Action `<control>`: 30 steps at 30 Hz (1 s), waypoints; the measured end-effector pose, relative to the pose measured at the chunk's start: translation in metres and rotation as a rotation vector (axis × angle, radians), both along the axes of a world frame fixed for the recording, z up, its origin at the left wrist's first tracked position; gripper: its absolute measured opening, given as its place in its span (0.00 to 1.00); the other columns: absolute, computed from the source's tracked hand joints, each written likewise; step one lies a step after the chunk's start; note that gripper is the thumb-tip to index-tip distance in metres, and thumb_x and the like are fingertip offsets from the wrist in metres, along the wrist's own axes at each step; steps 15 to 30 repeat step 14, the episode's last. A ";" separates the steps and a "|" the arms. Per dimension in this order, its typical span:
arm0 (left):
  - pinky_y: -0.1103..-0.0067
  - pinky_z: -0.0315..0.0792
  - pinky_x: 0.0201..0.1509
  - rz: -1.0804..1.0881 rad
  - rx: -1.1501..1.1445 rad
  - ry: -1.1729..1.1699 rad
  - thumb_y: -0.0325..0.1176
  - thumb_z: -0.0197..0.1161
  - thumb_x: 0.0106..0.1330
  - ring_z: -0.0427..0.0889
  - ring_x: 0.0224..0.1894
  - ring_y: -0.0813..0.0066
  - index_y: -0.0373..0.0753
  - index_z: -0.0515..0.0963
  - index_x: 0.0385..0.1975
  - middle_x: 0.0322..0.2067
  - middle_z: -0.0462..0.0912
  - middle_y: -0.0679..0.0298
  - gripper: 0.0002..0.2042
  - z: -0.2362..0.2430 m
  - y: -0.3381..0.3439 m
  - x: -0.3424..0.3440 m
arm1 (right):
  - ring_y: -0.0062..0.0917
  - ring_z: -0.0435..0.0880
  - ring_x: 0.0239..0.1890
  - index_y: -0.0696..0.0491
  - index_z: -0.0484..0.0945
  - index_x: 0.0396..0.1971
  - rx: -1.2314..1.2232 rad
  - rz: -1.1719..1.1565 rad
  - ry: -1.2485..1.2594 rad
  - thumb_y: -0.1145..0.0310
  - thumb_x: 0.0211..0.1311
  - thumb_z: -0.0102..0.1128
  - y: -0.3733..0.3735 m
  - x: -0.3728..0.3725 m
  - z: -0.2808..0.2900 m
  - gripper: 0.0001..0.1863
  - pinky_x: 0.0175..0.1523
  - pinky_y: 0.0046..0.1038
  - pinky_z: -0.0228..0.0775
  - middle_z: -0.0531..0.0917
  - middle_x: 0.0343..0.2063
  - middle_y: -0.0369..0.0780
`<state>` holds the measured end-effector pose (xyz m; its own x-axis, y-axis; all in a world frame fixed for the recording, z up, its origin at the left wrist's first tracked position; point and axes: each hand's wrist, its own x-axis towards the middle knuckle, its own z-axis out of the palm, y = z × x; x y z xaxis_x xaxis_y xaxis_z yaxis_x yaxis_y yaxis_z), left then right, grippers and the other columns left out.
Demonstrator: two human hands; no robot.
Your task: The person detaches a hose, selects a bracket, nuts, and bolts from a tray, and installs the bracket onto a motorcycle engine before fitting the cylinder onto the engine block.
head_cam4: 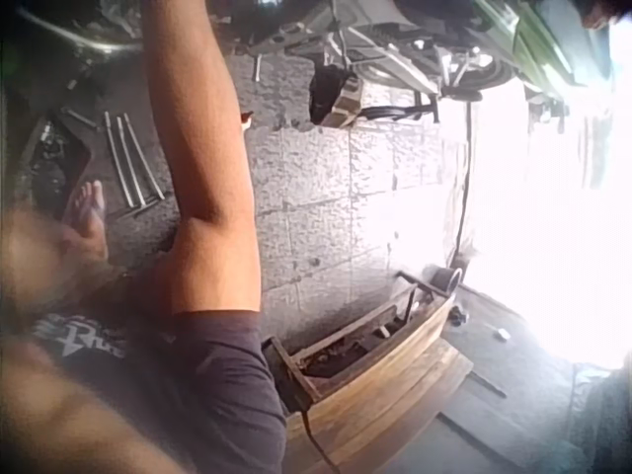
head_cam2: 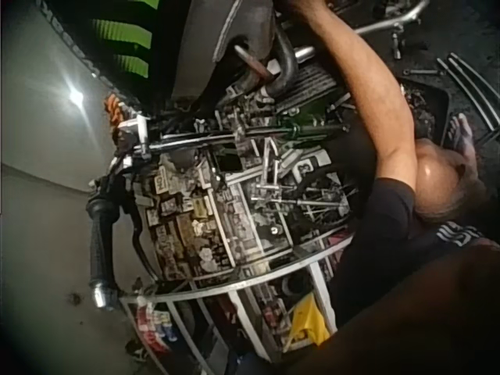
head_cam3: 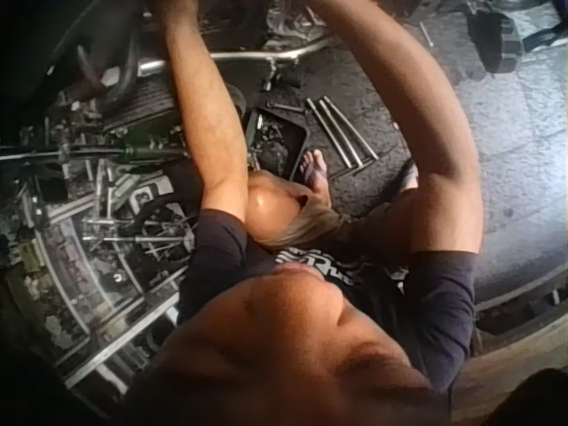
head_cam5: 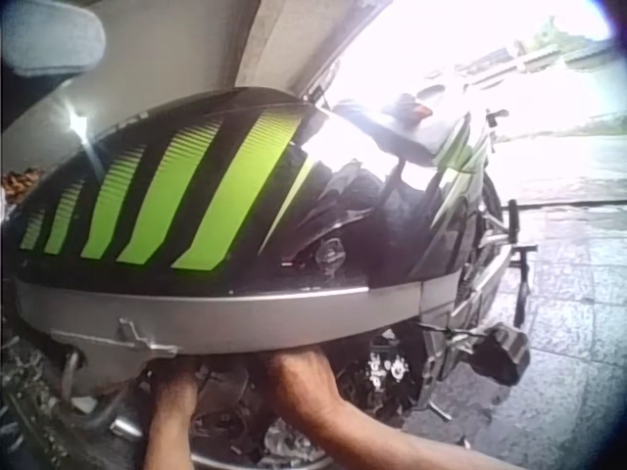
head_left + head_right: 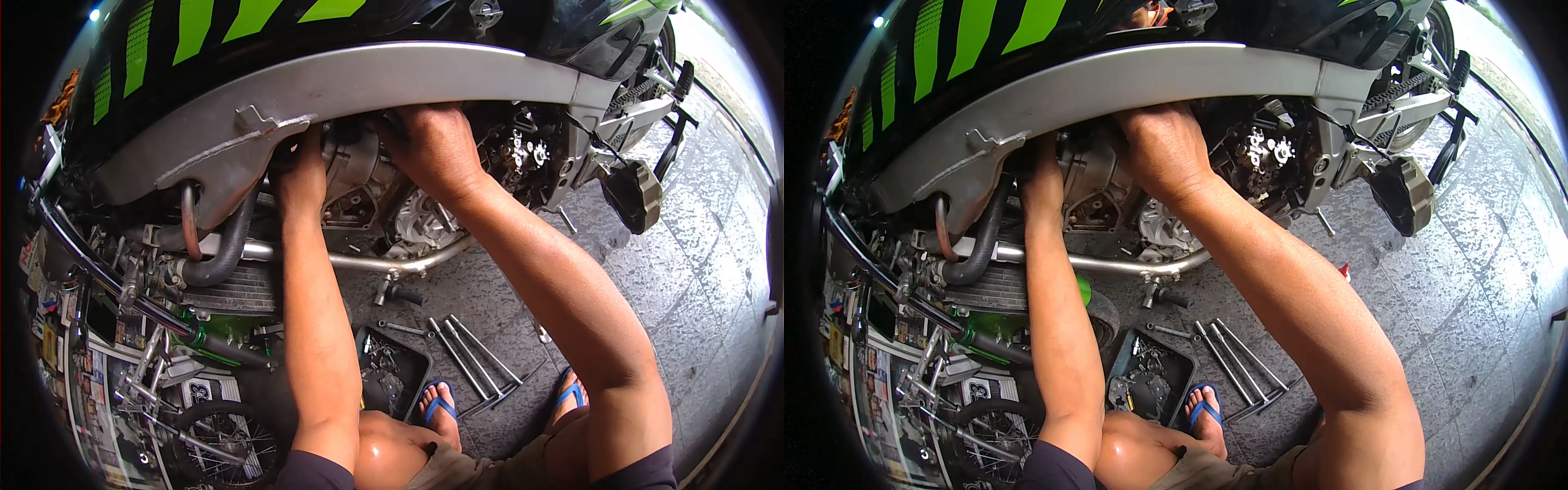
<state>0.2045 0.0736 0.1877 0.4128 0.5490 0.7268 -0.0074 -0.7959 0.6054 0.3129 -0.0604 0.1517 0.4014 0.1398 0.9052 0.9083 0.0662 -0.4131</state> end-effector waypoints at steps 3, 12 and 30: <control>0.69 0.65 0.59 -0.021 -0.014 0.043 0.44 0.60 0.65 0.77 0.54 0.60 0.30 0.77 0.50 0.49 0.80 0.51 0.22 -0.004 0.015 0.002 | 0.46 0.82 0.35 0.55 0.81 0.38 0.016 -0.015 -0.023 0.66 0.52 0.67 -0.003 0.001 0.000 0.14 0.40 0.40 0.75 0.83 0.32 0.48; 0.70 0.64 0.61 -0.054 0.022 0.072 0.40 0.56 0.69 0.74 0.58 0.62 0.29 0.74 0.53 0.53 0.78 0.53 0.21 -0.012 0.027 0.003 | 0.48 0.79 0.41 0.54 0.82 0.35 0.078 0.030 -0.063 0.71 0.48 0.61 -0.001 0.004 -0.003 0.12 0.49 0.44 0.69 0.82 0.35 0.49; 0.70 0.64 0.61 -0.118 -0.005 0.065 0.40 0.56 0.69 0.73 0.58 0.64 0.29 0.74 0.54 0.54 0.77 0.53 0.21 -0.013 0.023 0.012 | 0.48 0.79 0.42 0.54 0.82 0.37 0.073 0.008 -0.093 0.72 0.48 0.60 -0.003 0.008 0.001 0.13 0.51 0.44 0.69 0.81 0.37 0.49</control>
